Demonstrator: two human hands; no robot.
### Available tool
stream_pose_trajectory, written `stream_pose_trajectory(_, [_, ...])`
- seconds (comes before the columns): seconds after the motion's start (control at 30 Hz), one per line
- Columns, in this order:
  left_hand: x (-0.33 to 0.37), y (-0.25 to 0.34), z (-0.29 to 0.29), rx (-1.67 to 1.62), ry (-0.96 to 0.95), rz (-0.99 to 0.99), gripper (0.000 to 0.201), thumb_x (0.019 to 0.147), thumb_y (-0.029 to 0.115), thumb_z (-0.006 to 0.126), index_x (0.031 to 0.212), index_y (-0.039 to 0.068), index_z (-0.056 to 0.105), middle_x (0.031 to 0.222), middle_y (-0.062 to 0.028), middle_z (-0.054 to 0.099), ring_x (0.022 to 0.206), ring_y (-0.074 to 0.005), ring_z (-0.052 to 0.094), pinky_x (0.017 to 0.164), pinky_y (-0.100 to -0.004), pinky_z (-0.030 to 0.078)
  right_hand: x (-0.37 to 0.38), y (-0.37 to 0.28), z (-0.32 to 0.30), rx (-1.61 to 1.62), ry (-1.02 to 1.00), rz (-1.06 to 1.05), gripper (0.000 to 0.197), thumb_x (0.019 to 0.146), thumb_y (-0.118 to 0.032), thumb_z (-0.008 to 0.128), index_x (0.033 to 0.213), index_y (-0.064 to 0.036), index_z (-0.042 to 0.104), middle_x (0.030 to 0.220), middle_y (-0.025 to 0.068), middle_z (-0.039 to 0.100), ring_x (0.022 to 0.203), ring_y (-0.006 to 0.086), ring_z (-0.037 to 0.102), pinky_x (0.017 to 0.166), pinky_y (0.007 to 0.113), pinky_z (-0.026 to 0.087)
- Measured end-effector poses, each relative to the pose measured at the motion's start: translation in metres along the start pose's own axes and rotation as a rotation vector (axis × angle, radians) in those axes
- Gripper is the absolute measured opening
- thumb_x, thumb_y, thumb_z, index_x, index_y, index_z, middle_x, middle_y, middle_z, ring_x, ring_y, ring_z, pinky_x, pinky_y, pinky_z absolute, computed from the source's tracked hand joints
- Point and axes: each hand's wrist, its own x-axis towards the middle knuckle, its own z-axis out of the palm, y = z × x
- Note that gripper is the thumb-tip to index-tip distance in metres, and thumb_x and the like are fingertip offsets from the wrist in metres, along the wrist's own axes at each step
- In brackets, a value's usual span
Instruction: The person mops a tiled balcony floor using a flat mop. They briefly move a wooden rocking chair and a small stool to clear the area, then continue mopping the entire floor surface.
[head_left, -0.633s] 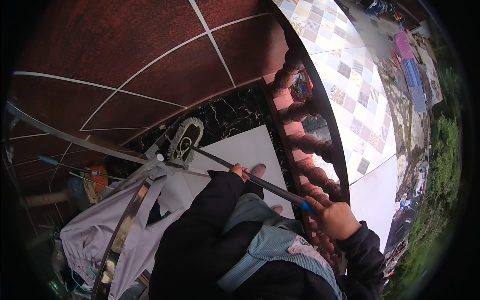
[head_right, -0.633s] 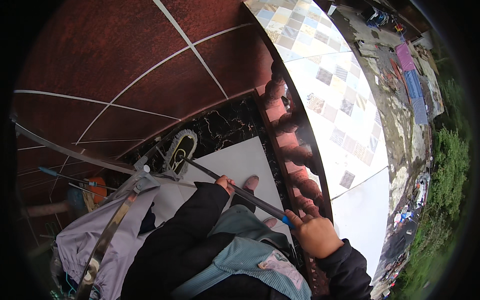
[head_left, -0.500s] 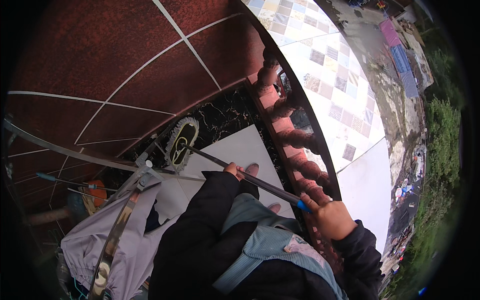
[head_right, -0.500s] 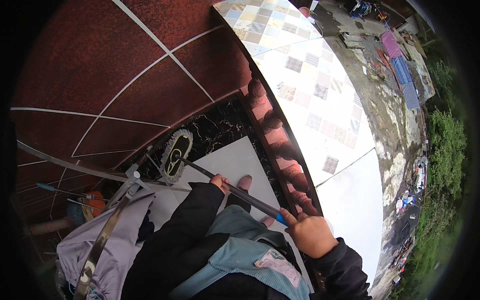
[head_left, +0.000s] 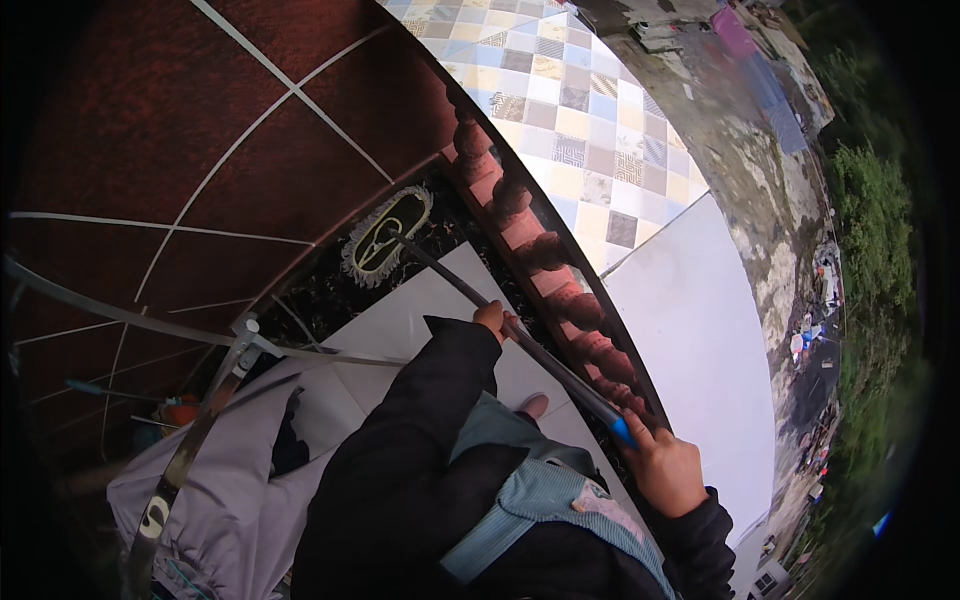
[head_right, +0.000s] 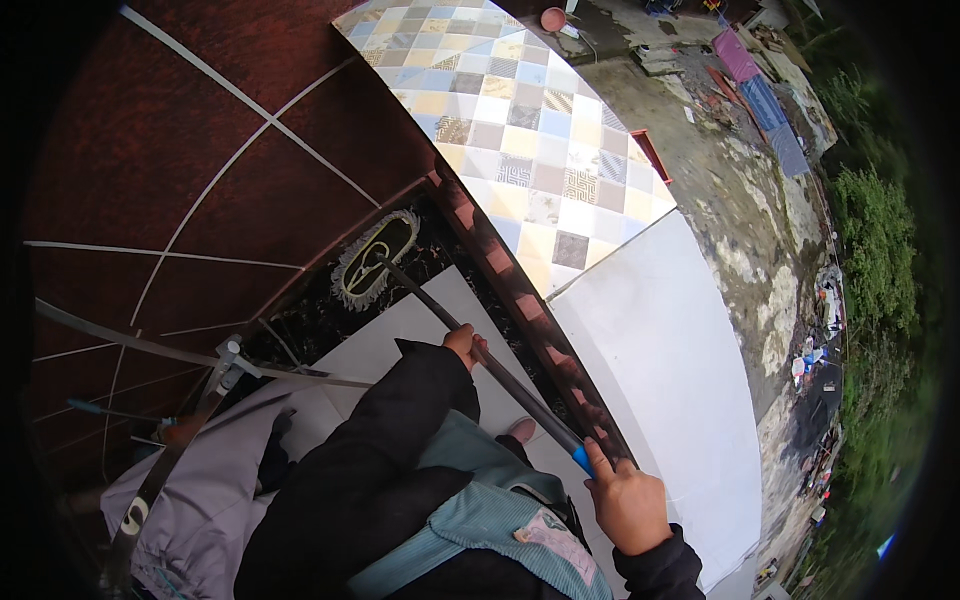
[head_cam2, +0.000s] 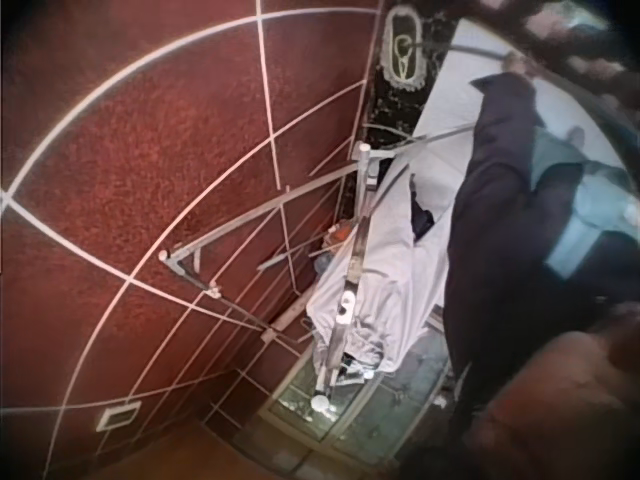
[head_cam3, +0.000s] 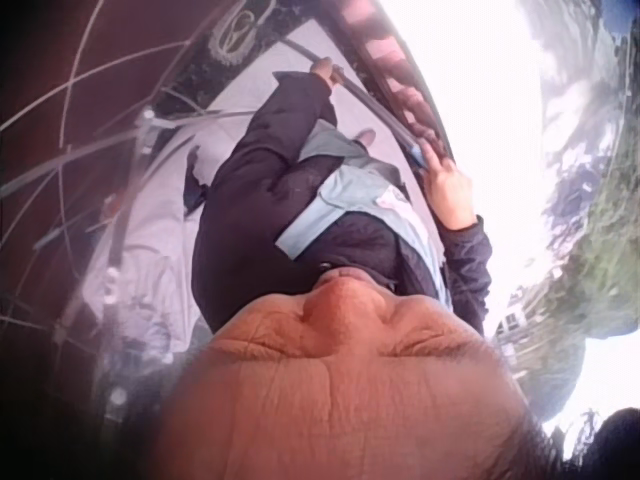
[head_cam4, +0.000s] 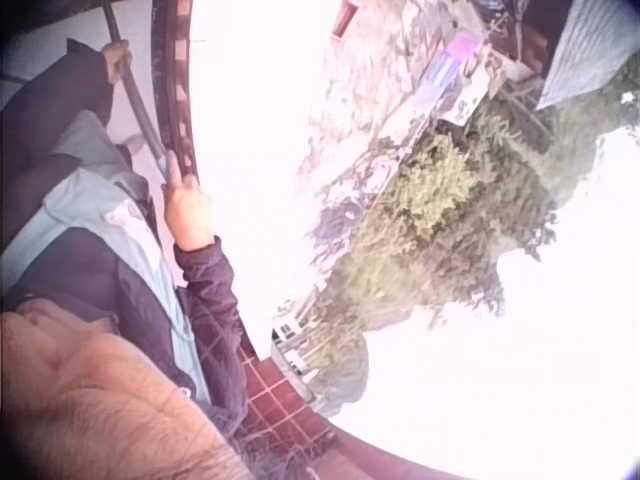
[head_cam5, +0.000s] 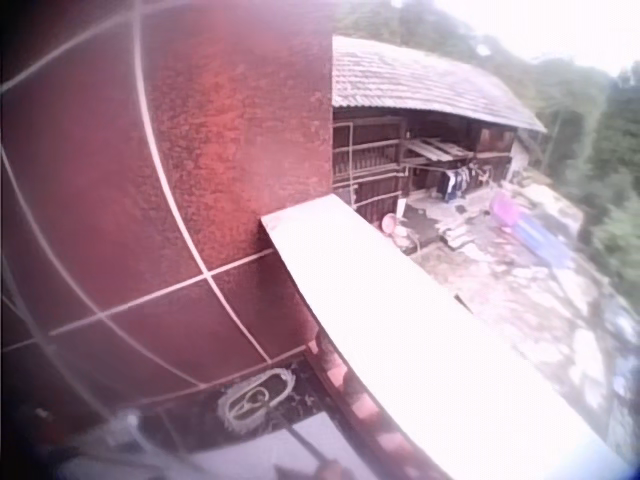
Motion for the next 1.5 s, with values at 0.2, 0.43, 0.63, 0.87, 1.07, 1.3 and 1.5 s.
stream_pose_trajectory(0.2, [0.025,-0.051,-0.012,0.18,-0.021,0.029,0.018,0.098,0.017,0.05,0.108,0.003,0.045,0.082,-0.009,0.05,0.068,-0.0242,0.055,0.066,-0.0412,0.056,-0.047,0.017,0.071,0.126,0.096,-0.026,0.062,0.084,-0.022,0.07,0.141,-0.0106,0.05,0.073,0.0155,0.06,0.056,0.0318,0.062,0.052,0.041,0.05])
stream_pose_trajectory(0.43, [0.029,-0.134,-0.044,0.41,0.04,-0.011,0.023,0.097,0.02,0.053,0.109,0.001,0.05,0.083,-0.0114,0.056,0.073,-0.0274,0.062,0.07,-0.0447,0.059,-0.117,0.044,0.149,0.236,-0.001,0.061,0.067,0.084,-0.025,0.07,0.144,-0.0127,0.045,0.074,0.0162,0.062,0.059,0.033,0.064,0.052,0.044,0.051])
stream_pose_trajectory(0.63, [0.019,-0.235,-0.093,0.644,-0.02,-0.09,0.031,0.098,0.028,0.052,0.113,0.001,0.052,0.093,-0.0157,0.062,0.088,-0.032,0.068,0.074,-0.0472,0.06,-0.201,0.065,0.176,0.317,-0.133,0.129,0.06,0.088,-0.019,0.059,0.147,-0.0137,0.044,0.07,0.0182,0.061,0.062,0.0347,0.064,0.056,0.044,0.051])
stream_pose_trajectory(0.87, [-0.014,-0.336,-0.119,0.412,-0.111,-0.319,0.035,0.099,0.038,0.053,0.118,0.009,0.05,0.092,-0.0129,0.062,0.079,-0.0338,0.068,0.067,-0.0497,0.061,-0.289,0.093,0.189,0.395,-0.189,0.239,0.061,0.087,-0.02,0.062,0.145,-0.015,0.046,0.073,0.0182,0.062,0.063,0.034,0.065,0.057,0.043,0.051])
stream_pose_trajectory(1.07, [-0.03,-0.268,-0.091,0.473,-0.012,-0.258,0.027,0.098,0.029,0.051,0.112,0.006,0.048,0.087,-0.0128,0.059,0.071,-0.031,0.065,0.063,-0.0465,0.059,-0.245,0.072,0.182,0.332,-0.147,0.229,0.061,0.085,-0.019,0.064,0.144,-0.0155,0.048,0.075,0.0183,0.062,0.064,0.0338,0.065,0.058,0.043,0.051])
stream_pose_trajectory(1.3, [0.004,-0.127,-0.032,0.24,-0.037,-0.155,0.018,0.096,0.014,0.054,0.107,0.003,0.044,0.081,-0.0109,0.053,0.067,-0.027,0.06,0.061,-0.0437,0.057,-0.114,0.029,0.112,0.17,0.048,0.14,0.067,0.076,-0.015,0.074,0.139,-0.0154,0.053,0.08,0.0177,0.064,0.067,0.0349,0.065,0.059,0.044,0.052])
stream_pose_trajectory(1.5, [0.035,-0.026,0.011,0.148,-0.157,-0.057,0.016,0.096,0.014,0.052,0.106,0.004,0.045,0.078,-0.0088,0.05,0.065,-0.0249,0.058,0.062,-0.0424,0.055,-0.01,0.015,0.061,0.093,0.167,0.068,0.061,0.077,-0.015,0.072,0.136,-0.0162,0.056,0.079,0.0175,0.065,0.061,0.0326,0.065,0.055,0.042,0.052])
